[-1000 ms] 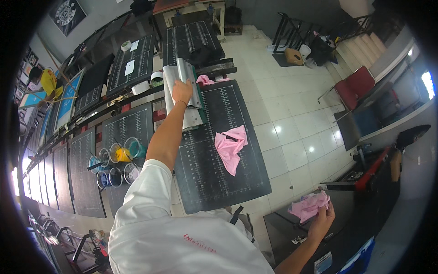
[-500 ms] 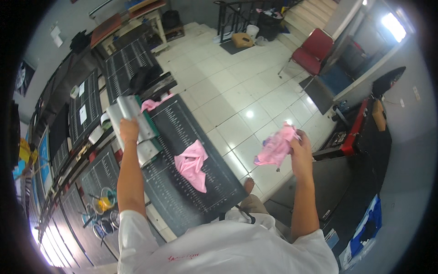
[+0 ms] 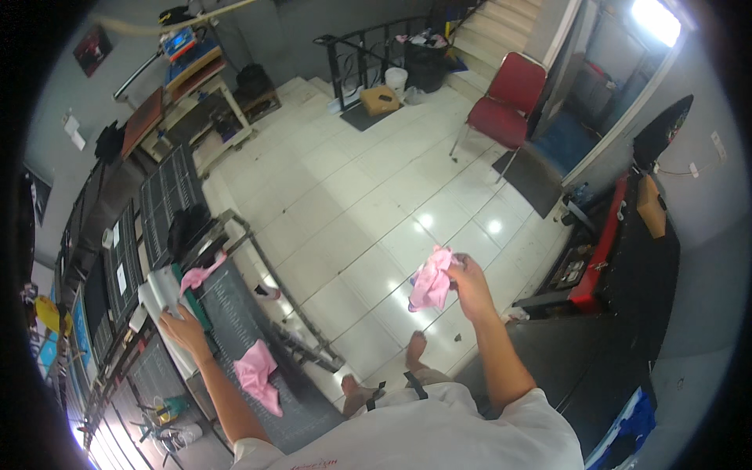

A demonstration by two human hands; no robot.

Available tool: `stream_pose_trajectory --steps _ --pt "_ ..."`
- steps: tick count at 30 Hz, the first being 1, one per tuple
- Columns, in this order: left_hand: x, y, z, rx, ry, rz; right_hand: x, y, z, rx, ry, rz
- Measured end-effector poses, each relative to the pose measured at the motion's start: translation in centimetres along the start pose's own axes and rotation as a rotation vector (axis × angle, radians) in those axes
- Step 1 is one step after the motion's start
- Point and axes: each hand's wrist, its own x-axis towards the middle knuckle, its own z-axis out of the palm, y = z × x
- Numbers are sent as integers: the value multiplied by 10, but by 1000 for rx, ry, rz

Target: The person wipes ink from a squeegee with a cloth, dips a spatula into paint containers on the floor, and cleans several squeegees before returning one to a wall rack.

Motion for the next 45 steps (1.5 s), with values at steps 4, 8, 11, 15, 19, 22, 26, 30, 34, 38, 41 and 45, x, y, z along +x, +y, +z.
stream_pose_trajectory --steps 4,8,11,15,19,22,26,30,34,38,41,45 --pt "-69 104 11 -253 -143 118 33 -24 -59 66 65 10" --pt "-118 190 45 -507 -451 157 85 -37 -119 180 152 17" --pt "-128 231 88 -561 -710 104 136 -45 -156 258 164 6" --pt "-131 307 167 -586 -952 239 225 -46 -207 376 208 27" --pt "-143 413 269 -568 -1280 429 325 -62 -226 535 321 58" --pt "-142 519 341 -530 -1439 596 390 -75 -237 670 459 181" --pt "-100 678 384 -731 -1543 607 500 -94 -258 740 521 262" --pt "-66 728 448 -878 -1551 374 634 -123 -243 742 506 318" --pt "-51 674 552 -654 -1579 -162 818 -171 -226 743 413 306" --pt "-89 519 578 -439 -1144 -926 1035 -249 -194 696 312 208" --pt "-123 489 491 -456 -702 -1424 1203 -323 -175 684 329 67" --pt "-150 574 457 -51 -902 -1676 1398 -415 -140 572 391 44"
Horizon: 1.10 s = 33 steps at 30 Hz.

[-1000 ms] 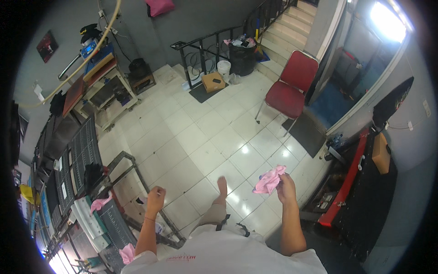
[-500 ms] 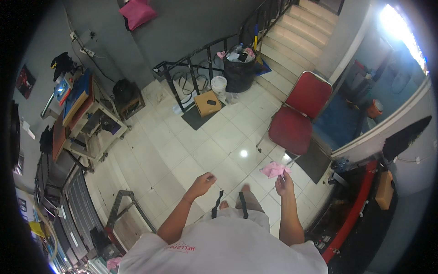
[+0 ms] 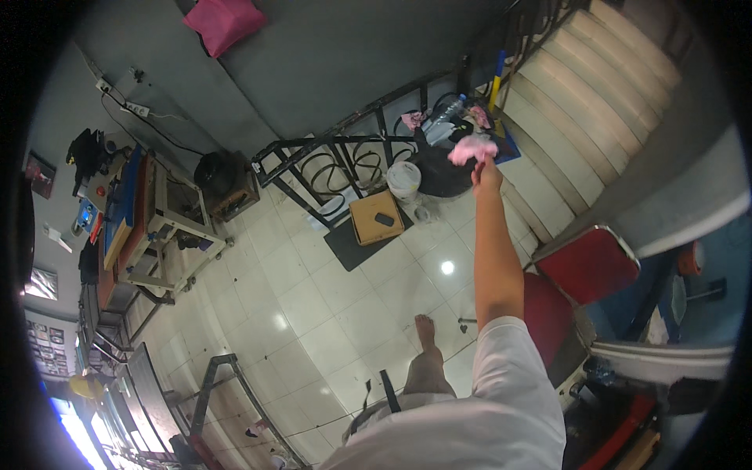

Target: The person wipes ink from a squeegee with a cloth, dips a spatula into paint containers on the floor, and cleans several squeegees before returning one to a wall rack.

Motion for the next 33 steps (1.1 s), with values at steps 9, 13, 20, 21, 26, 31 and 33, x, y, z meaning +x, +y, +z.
stream_pose_trajectory --steps 9,13,20,21,26,31,33 --pt "-104 78 127 280 -300 311 54 173 -14 -416 -451 94" --pt "-217 156 146 224 -205 693 -89 303 -89 -433 -348 892" --pt "-179 13 78 -127 -42 650 -428 215 22 -94 -1280 1436" --pt "-165 -26 68 -192 -19 569 -462 207 31 -79 -1389 1443" --pt "-95 -281 73 -814 135 -57 -620 233 16 -188 -1627 1586" --pt "-111 -488 139 -1241 232 -618 -742 330 -68 -904 -1791 1552" --pt "-133 -526 173 -1372 268 -774 -791 379 -105 -1163 -1916 1543"
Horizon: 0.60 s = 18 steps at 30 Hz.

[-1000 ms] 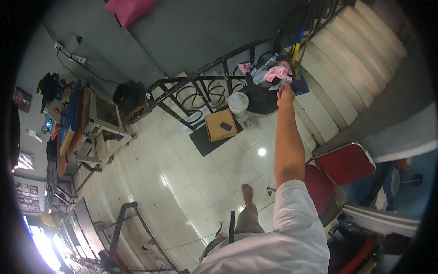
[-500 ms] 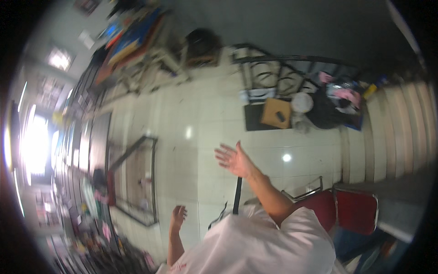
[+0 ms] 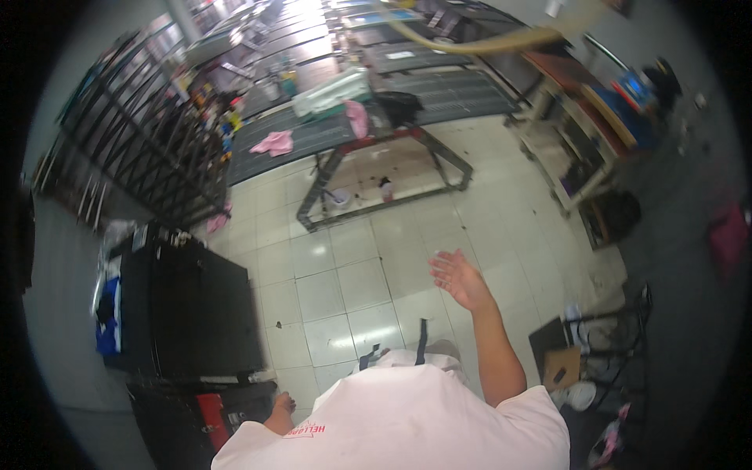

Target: The person wipes ink from a squeegee with a cloth, dips a spatula into paint containers on the floor, and cleans several squeegees before returning one to a wall rack.

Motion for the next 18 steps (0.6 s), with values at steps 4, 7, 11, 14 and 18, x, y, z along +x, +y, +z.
stream_pose_trajectory --steps 4,7,11,14,18 --pt "13 -27 9 -177 -14 -115 138 23 46 -286 -21 166" --pt "13 -9 49 -117 -186 -104 242 19 72 -498 23 158" --pt "-6 55 89 -81 -251 55 398 21 140 -824 -5 90" --pt "-36 139 88 -92 -163 117 528 48 168 -1034 -43 -132" --pt "-88 238 85 -171 27 159 614 80 298 -1309 -30 -612"
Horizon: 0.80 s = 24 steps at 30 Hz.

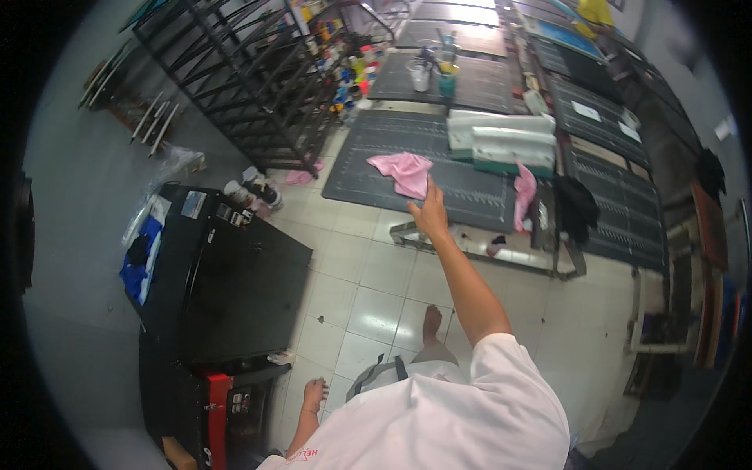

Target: The person wipes ink from a squeegee with a cloth, dips a spatula into paint containers on the floor, and cleans several squeegees before returning one to a wall rack.

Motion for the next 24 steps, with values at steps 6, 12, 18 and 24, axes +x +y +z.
stream_pose_trajectory --steps 6,12,18,24 --pt "-23 234 63 -195 -172 447 109 9 46 -140 -345 -44" --pt "-16 440 118 -1111 -173 637 -1 -116 81 117 -790 -75" --pt "38 533 113 -926 -293 686 25 -162 110 557 -650 -148" --pt "96 625 47 -921 -640 378 87 -209 144 51 -572 -499"
